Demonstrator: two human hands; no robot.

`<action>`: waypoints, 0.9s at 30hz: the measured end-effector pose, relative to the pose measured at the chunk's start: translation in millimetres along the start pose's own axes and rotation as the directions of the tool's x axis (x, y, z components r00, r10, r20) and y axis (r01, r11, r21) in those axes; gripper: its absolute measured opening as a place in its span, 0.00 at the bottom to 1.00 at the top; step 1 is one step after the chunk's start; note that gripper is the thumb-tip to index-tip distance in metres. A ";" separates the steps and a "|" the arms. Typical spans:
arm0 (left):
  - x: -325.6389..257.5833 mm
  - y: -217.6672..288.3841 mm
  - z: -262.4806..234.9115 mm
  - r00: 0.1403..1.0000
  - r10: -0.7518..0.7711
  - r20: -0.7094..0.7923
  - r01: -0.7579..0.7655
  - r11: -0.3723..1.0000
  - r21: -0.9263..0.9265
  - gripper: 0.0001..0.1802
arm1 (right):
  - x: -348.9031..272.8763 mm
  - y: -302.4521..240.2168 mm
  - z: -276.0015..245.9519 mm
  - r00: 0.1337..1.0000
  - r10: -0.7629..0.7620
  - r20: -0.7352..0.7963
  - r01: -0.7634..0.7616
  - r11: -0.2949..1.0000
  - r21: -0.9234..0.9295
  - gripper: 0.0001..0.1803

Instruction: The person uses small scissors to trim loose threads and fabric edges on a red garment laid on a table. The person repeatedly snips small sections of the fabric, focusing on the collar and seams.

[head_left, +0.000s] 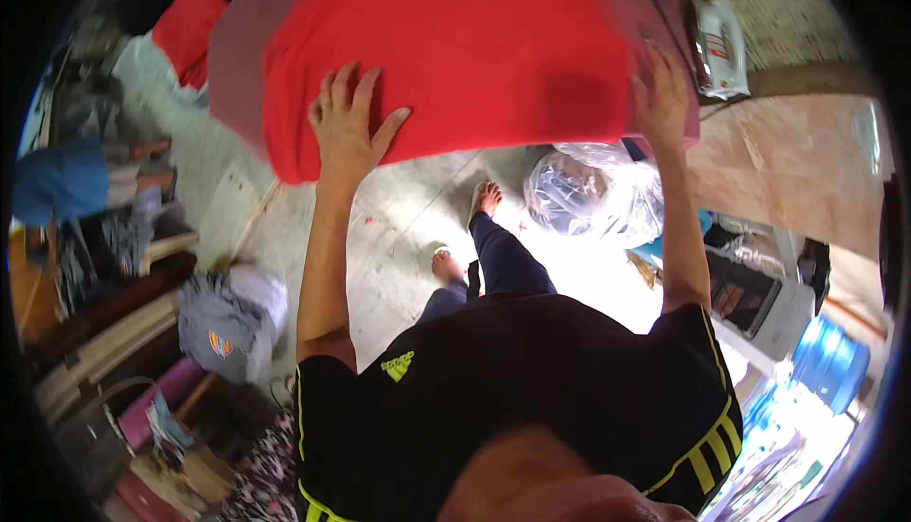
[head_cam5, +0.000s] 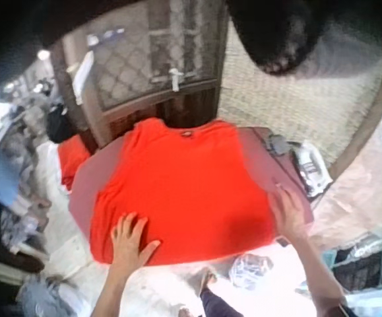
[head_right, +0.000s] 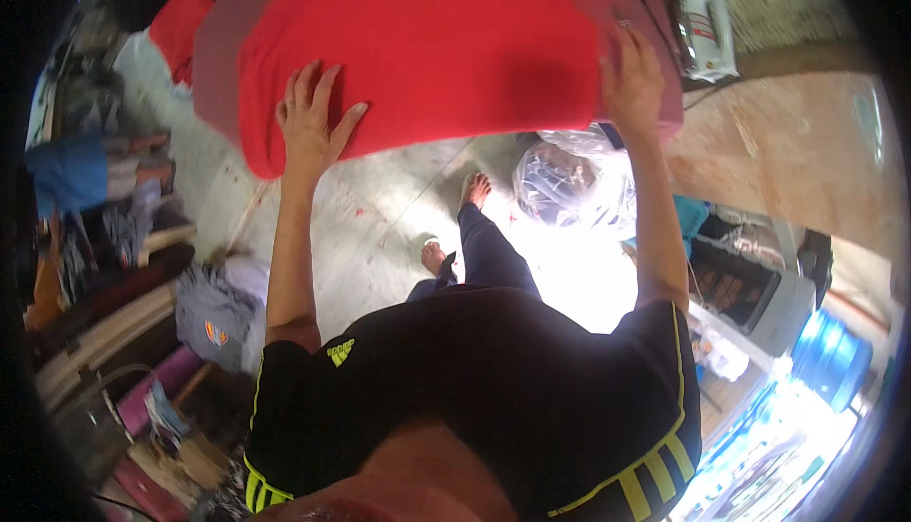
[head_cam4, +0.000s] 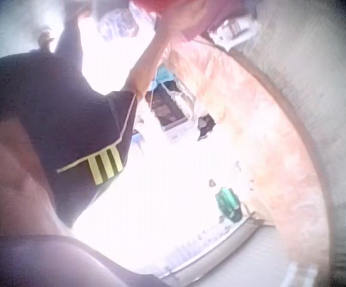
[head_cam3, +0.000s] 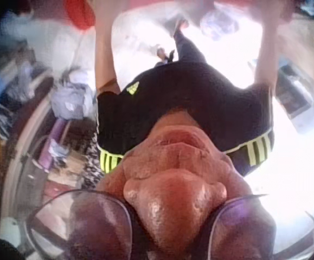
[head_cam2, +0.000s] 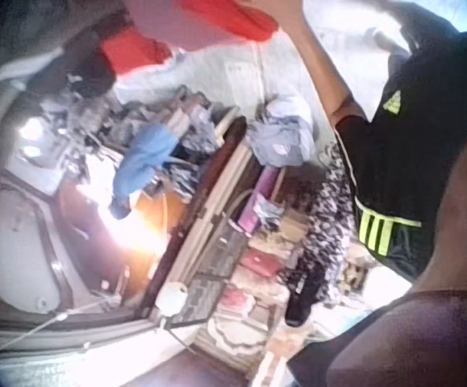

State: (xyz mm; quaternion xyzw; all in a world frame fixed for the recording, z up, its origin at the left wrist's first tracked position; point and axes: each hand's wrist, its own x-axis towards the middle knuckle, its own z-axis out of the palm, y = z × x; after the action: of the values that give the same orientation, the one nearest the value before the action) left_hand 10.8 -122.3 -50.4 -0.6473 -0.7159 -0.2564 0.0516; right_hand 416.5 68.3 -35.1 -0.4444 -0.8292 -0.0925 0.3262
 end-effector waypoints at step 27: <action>164.2 110.3 104.7 0.886 0.462 -0.036 -0.414 0.755 -0.509 0.20 | -6.8 67.8 12.9 0.655 0.733 0.181 -0.701 0.501 0.508 0.10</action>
State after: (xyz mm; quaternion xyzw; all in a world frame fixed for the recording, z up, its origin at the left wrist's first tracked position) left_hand 117.2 74.3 -41.0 -0.7983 -0.4538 -0.3847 -0.0933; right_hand 467.2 109.3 -58.6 -0.6344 -0.5503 0.2738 0.4688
